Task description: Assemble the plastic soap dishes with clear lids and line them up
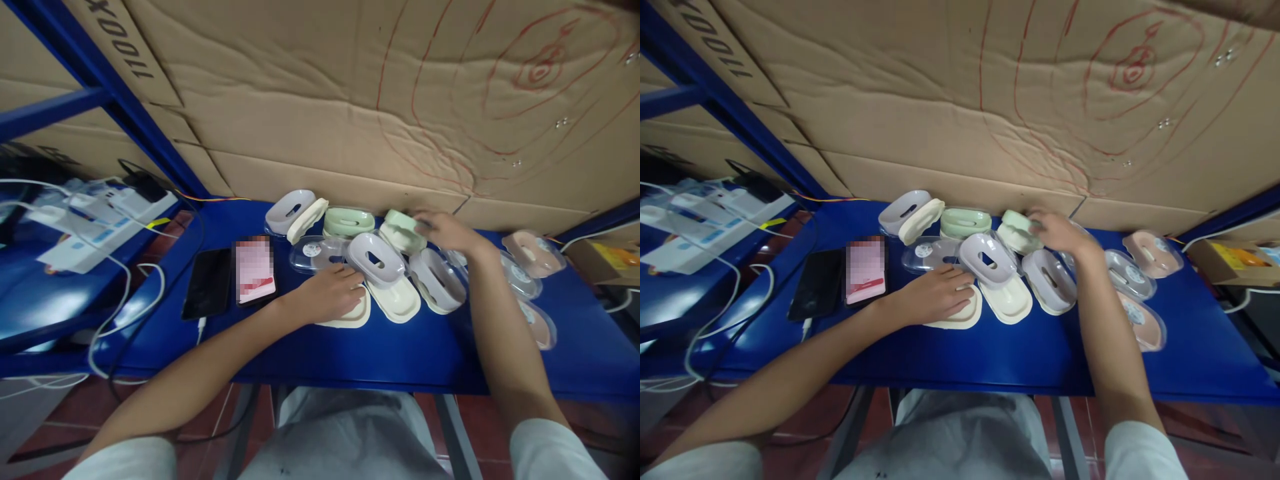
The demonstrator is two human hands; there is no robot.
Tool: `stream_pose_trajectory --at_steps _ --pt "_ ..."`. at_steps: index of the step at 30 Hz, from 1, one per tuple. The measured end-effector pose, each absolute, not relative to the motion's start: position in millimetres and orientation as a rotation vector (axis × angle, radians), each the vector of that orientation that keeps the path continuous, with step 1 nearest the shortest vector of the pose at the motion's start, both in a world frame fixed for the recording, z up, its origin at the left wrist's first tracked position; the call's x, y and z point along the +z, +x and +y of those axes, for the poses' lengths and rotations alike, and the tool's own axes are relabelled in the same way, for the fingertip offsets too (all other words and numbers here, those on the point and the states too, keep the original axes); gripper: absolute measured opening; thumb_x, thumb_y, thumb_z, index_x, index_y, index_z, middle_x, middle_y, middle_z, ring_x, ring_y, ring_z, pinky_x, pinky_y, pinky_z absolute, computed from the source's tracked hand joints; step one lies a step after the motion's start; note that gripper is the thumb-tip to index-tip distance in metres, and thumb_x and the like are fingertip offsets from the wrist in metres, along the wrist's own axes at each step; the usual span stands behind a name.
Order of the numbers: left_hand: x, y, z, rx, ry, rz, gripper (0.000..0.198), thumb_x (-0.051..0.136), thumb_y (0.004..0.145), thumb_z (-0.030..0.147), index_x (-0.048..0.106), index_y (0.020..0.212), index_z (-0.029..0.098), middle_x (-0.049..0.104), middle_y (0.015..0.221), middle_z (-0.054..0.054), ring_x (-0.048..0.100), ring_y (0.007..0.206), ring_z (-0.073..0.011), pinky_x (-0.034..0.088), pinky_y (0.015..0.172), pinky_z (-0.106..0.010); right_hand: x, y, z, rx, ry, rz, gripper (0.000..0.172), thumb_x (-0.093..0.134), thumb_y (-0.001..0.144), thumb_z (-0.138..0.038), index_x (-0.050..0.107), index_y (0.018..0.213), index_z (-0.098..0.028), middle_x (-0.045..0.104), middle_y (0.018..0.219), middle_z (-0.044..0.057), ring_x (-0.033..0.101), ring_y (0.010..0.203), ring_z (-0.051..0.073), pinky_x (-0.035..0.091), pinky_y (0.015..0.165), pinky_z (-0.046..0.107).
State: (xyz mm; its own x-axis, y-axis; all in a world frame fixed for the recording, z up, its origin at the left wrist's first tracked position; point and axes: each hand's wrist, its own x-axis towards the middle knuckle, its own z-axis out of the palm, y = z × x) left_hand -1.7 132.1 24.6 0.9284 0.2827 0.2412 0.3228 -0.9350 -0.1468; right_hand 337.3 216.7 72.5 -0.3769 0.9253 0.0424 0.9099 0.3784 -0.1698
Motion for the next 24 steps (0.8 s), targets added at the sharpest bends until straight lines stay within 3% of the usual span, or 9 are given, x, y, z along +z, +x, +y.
stream_pose_trajectory --at_steps 6,10,12,17,20,24 --pt "22.3 -1.8 132.8 -0.325 -2.903 -0.478 0.013 0.064 0.103 0.024 0.07 0.094 0.019 0.072 0.105 -0.007 0.065 0.093 -0.0239 0.041 0.084 -0.041 100.7 384.0 198.5 0.041 -1.622 -2.116 0.041 0.055 0.101 -0.036 0.065 0.136 -0.017 0.065 0.148 0.017 0.058 0.141 0.033 0.04 0.123 0.054" --pt "21.5 -2.0 132.8 -0.32 -2.907 -0.482 0.012 0.065 0.103 0.025 0.071 0.095 0.019 0.072 0.107 -0.008 0.066 0.097 -0.0248 0.041 0.085 -0.041 104.0 431.5 160.8 0.113 -1.817 -2.029 0.039 0.05 0.103 -0.047 0.07 0.125 -0.023 0.075 0.131 0.012 0.07 0.12 0.029 0.053 0.11 0.048" --pt "20.9 -2.1 132.8 -0.324 -2.906 -0.488 0.012 0.065 0.103 0.025 0.07 0.095 0.019 0.072 0.106 -0.007 0.065 0.096 -0.0248 0.041 0.085 -0.041 92.8 461.3 140.5 0.119 -2.021 -2.081 0.04 0.055 0.097 -0.048 0.07 0.124 -0.023 0.074 0.132 0.012 0.068 0.125 0.03 0.05 0.114 0.047" --pt "18.9 -1.7 133.0 -0.339 -2.899 -0.483 0.012 0.065 0.103 0.026 0.07 0.095 0.019 0.071 0.105 -0.008 0.064 0.096 -0.0245 0.04 0.085 -0.041 51.4 516.9 103.2 0.167 -2.375 -1.94 0.075 0.078 0.071 -0.054 0.064 0.137 -0.022 0.068 0.141 0.019 0.062 0.132 0.043 0.051 0.11 0.055" --pt "18.1 -1.5 133.7 -0.335 -2.895 -0.48 0.012 0.066 0.103 0.026 0.069 0.094 0.019 0.07 0.104 -0.007 0.064 0.095 -0.0243 0.04 0.085 -0.041 38.1 524.0 94.2 0.186 -2.332 -1.837 0.078 0.076 0.076 -0.058 0.061 0.144 -0.023 0.07 0.139 0.016 0.067 0.126 0.039 0.054 0.107 0.051" --pt "17.2 -1.8 135.4 -0.318 -2.902 -0.49 0.01 0.066 0.103 0.027 0.069 0.097 0.02 0.071 0.107 -0.006 0.063 0.098 -0.0242 0.04 0.088 -0.041 38.2 517.4 90.4 0.084 -2.177 -1.81 0.057 0.056 0.096 -0.05 0.062 0.145 -0.022 0.07 0.142 0.014 0.065 0.134 0.031 0.05 0.112 0.042"
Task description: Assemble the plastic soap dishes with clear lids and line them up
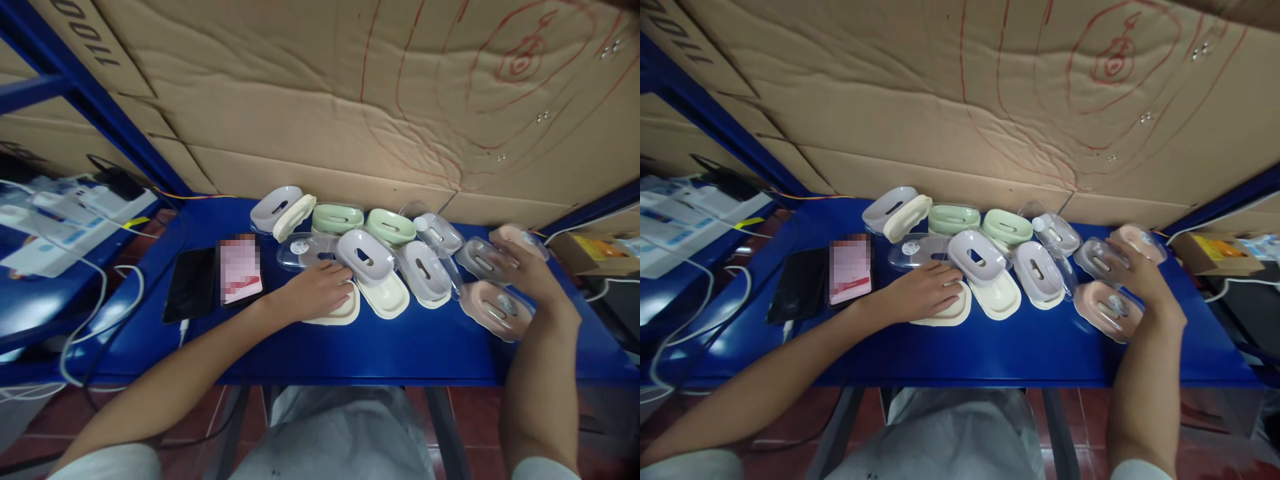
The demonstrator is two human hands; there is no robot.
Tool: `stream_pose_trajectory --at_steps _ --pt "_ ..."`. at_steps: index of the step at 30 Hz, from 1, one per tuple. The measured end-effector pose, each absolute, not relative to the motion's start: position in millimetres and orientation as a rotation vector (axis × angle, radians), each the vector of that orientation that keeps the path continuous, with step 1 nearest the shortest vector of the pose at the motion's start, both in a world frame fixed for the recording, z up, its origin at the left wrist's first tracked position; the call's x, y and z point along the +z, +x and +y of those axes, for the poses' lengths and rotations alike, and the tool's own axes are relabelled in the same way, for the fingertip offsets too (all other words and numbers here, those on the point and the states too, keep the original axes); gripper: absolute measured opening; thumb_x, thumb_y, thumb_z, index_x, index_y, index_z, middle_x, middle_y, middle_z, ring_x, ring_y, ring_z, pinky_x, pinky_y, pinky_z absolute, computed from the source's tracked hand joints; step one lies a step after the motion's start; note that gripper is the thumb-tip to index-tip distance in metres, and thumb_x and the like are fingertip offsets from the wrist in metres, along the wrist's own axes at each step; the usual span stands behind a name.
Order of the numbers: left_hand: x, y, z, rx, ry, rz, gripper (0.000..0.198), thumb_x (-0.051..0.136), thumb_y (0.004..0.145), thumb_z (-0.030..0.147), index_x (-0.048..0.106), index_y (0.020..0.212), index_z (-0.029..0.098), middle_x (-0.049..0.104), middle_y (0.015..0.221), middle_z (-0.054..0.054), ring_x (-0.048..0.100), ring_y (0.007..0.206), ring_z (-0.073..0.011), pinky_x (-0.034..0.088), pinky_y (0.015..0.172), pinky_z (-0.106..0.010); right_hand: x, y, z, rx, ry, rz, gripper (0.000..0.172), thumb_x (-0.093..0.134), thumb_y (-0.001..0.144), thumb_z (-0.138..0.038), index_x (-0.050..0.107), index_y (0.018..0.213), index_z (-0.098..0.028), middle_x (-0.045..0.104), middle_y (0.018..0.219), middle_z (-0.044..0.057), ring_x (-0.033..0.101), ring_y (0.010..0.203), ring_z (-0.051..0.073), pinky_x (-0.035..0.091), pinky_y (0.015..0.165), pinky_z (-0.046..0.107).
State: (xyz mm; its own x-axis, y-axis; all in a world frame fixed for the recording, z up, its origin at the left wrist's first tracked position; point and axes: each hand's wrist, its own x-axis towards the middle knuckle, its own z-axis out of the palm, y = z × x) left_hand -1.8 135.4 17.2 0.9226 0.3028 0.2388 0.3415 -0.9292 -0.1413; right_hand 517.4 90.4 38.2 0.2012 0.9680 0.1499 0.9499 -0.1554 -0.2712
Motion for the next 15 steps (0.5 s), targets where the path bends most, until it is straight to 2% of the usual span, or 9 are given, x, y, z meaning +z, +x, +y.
stream_pose_trajectory --at_steps 2,5,8,11,15 --pt "16.9 -1.9 136.2 -0.311 -2.905 -0.491 0.01 0.066 0.103 0.027 0.069 0.096 0.02 0.07 0.107 -0.006 0.063 0.098 -0.0239 0.04 0.088 -0.04 41.7 513.2 88.4 -0.038 -2.117 -1.781 0.049 0.049 0.1 -0.044 0.066 0.139 -0.02 0.07 0.142 0.015 0.063 0.136 0.03 0.046 0.115 0.041" --pt "16.9 -1.6 136.3 -0.317 -2.907 -0.49 0.011 0.065 0.103 0.026 0.068 0.095 0.02 0.07 0.105 -0.006 0.063 0.097 -0.0238 0.04 0.089 -0.04 44.7 508.2 85.5 -0.18 -2.159 -1.714 0.043 0.051 0.1 -0.044 0.074 0.127 -0.021 0.076 0.13 0.015 0.072 0.118 0.03 0.051 0.106 0.038" --pt "17.2 -1.2 135.8 -0.316 -2.908 -0.491 0.011 0.064 0.104 0.027 0.069 0.097 0.02 0.071 0.106 -0.006 0.063 0.098 -0.0243 0.04 0.088 -0.04 39.3 505.0 86.0 -0.01 -2.4 -1.747 0.041 0.058 0.097 -0.05 0.076 0.123 -0.024 0.08 0.119 0.011 0.076 0.102 0.028 0.055 0.095 0.036" --pt "17.2 -0.8 135.4 -0.3 -2.908 -0.493 0.012 0.063 0.105 0.027 0.069 0.097 0.02 0.071 0.106 -0.006 0.063 0.099 -0.0247 0.04 0.088 -0.041 28.6 504.3 91.3 0.152 -2.562 -1.792 0.048 0.064 0.092 -0.054 0.077 0.126 -0.023 0.081 0.115 0.013 0.075 0.106 0.034 0.055 0.093 0.042" --pt "17.1 -0.8 135.3 -0.296 -2.905 -0.497 0.012 0.063 0.105 0.026 0.069 0.098 0.02 0.071 0.107 -0.006 0.063 0.098 -0.0246 0.039 0.088 -0.041 20.8 504.8 97.5 0.134 -2.594 -1.804 0.056 0.063 0.092 -0.061 0.074 0.132 -0.023 0.079 0.124 0.014 0.074 0.111 0.035 0.055 0.093 0.044"
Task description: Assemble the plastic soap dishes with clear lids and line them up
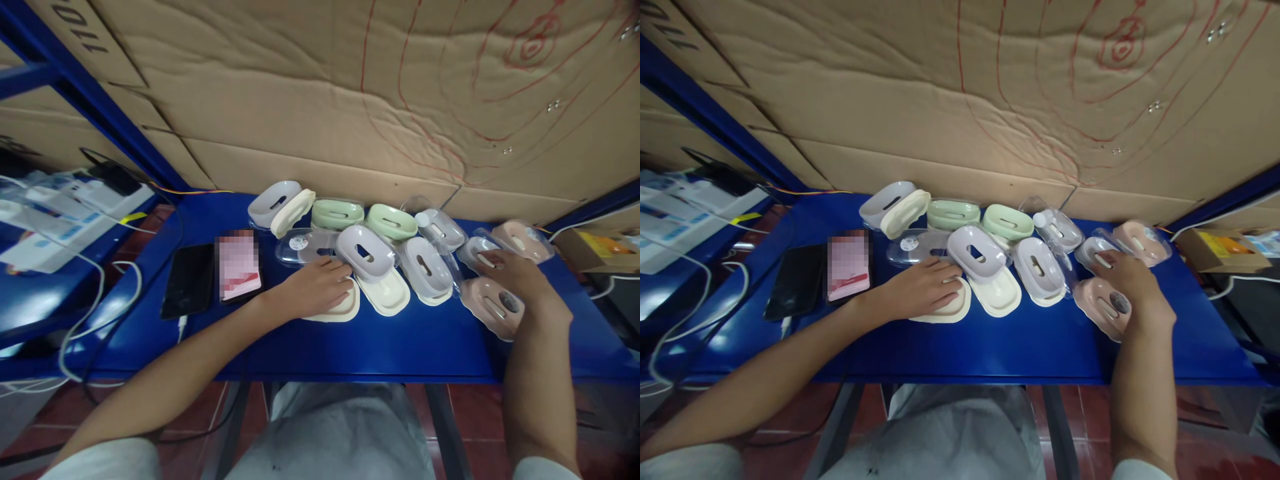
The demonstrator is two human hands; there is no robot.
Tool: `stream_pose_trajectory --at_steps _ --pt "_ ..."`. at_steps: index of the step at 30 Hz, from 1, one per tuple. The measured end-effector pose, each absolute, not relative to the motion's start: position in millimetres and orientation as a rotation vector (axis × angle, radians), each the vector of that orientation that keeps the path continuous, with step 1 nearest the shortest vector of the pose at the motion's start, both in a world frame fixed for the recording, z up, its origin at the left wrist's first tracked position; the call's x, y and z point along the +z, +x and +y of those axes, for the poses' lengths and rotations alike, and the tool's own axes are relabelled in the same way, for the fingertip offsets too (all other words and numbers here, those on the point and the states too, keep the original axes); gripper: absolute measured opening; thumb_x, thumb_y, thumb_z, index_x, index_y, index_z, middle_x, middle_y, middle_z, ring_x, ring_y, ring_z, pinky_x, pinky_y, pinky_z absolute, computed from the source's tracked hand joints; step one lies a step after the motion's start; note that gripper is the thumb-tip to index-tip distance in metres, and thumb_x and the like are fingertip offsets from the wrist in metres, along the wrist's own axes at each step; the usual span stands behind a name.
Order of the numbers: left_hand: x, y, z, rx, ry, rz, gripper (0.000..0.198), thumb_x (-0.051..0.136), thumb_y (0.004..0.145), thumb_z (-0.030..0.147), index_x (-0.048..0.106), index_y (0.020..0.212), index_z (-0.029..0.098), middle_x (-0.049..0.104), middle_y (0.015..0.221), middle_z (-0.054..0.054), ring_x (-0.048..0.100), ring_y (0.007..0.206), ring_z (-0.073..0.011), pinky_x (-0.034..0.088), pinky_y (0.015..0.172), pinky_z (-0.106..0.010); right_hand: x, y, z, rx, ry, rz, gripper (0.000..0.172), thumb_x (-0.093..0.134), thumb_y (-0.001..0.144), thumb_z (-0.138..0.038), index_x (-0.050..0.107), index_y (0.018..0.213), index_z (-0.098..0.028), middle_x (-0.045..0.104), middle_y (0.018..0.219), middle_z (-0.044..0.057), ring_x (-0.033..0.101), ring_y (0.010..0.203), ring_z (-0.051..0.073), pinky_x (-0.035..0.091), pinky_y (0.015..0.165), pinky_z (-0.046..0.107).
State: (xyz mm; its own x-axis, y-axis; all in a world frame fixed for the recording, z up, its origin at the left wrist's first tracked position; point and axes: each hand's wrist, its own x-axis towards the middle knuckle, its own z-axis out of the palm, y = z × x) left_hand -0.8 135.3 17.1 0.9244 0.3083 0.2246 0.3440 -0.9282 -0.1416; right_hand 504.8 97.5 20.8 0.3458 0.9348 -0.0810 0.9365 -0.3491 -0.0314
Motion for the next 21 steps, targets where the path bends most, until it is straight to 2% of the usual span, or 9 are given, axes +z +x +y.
stream_pose_trajectory --at_steps 3,8,11,13,17,19,21 --pt "17.5 -1.0 135.0 -0.283 -2.908 -0.5 0.012 0.063 0.105 0.026 0.07 0.098 0.019 0.071 0.107 -0.007 0.063 0.096 -0.0246 0.039 0.086 -0.041 22.2 501.9 96.9 -0.103 2.514 1.835 0.05 0.056 0.098 -0.058 0.073 0.13 -0.024 0.078 0.127 0.012 0.073 0.113 0.034 0.054 0.094 0.043" --pt "17.9 -0.9 134.8 -0.273 -2.918 -0.507 0.011 0.065 0.104 0.027 0.07 0.097 0.019 0.071 0.108 -0.007 0.063 0.098 -0.0245 0.039 0.086 -0.04 32.9 489.3 88.9 0.082 2.543 1.856 0.054 0.033 0.108 -0.049 0.068 0.136 -0.019 0.076 0.126 0.019 0.072 0.114 0.038 0.054 0.096 0.048" --pt "17.4 -1.0 134.9 -0.277 -2.918 -0.5 0.012 0.065 0.104 0.027 0.07 0.097 0.019 0.071 0.11 -0.008 0.063 0.1 -0.0246 0.039 0.087 -0.04 44.7 475.0 87.0 0.296 2.567 1.913 0.052 0.035 0.106 -0.04 0.064 0.142 -0.019 0.075 0.129 0.021 0.07 0.12 0.039 0.052 0.102 0.051" --pt "17.2 -1.1 134.9 -0.288 -2.913 -0.497 0.011 0.065 0.103 0.026 0.07 0.097 0.019 0.071 0.109 -0.008 0.063 0.1 -0.0249 0.039 0.087 -0.04 51.0 461.7 90.3 0.365 2.492 2.063 0.049 0.037 0.104 -0.034 0.068 0.139 -0.018 0.075 0.128 0.021 0.07 0.121 0.039 0.051 0.106 0.052" --pt "17.6 -1.5 134.4 -0.307 -2.909 -0.489 0.009 0.067 0.101 0.026 0.07 0.097 0.019 0.071 0.106 -0.008 0.063 0.096 -0.025 0.04 0.085 -0.04 50.0 435.9 105.5 0.054 2.217 2.302 0.047 0.039 0.1 -0.023 0.072 0.134 -0.023 0.079 0.123 0.013 0.075 0.111 0.032 0.057 0.099 0.042" --pt "18.1 -1.7 133.8 -0.302 -2.908 -0.493 0.01 0.066 0.102 0.026 0.07 0.097 0.019 0.071 0.106 -0.008 0.063 0.097 -0.0248 0.04 0.085 -0.04 44.7 429.3 113.1 -0.002 2.165 2.316 0.052 0.04 0.098 -0.019 0.067 0.143 -0.024 0.076 0.135 0.01 0.074 0.117 0.031 0.057 0.101 0.041" --pt "18.6 -1.7 133.3 -0.292 -2.907 -0.499 0.01 0.065 0.103 0.026 0.07 0.098 0.019 0.072 0.108 -0.009 0.063 0.098 -0.0248 0.039 0.086 -0.04 39.4 427.7 118.9 0.003 2.156 2.303 0.06 0.04 0.097 -0.019 0.056 0.155 -0.022 0.067 0.15 0.012 0.072 0.124 0.033 0.055 0.106 0.046"
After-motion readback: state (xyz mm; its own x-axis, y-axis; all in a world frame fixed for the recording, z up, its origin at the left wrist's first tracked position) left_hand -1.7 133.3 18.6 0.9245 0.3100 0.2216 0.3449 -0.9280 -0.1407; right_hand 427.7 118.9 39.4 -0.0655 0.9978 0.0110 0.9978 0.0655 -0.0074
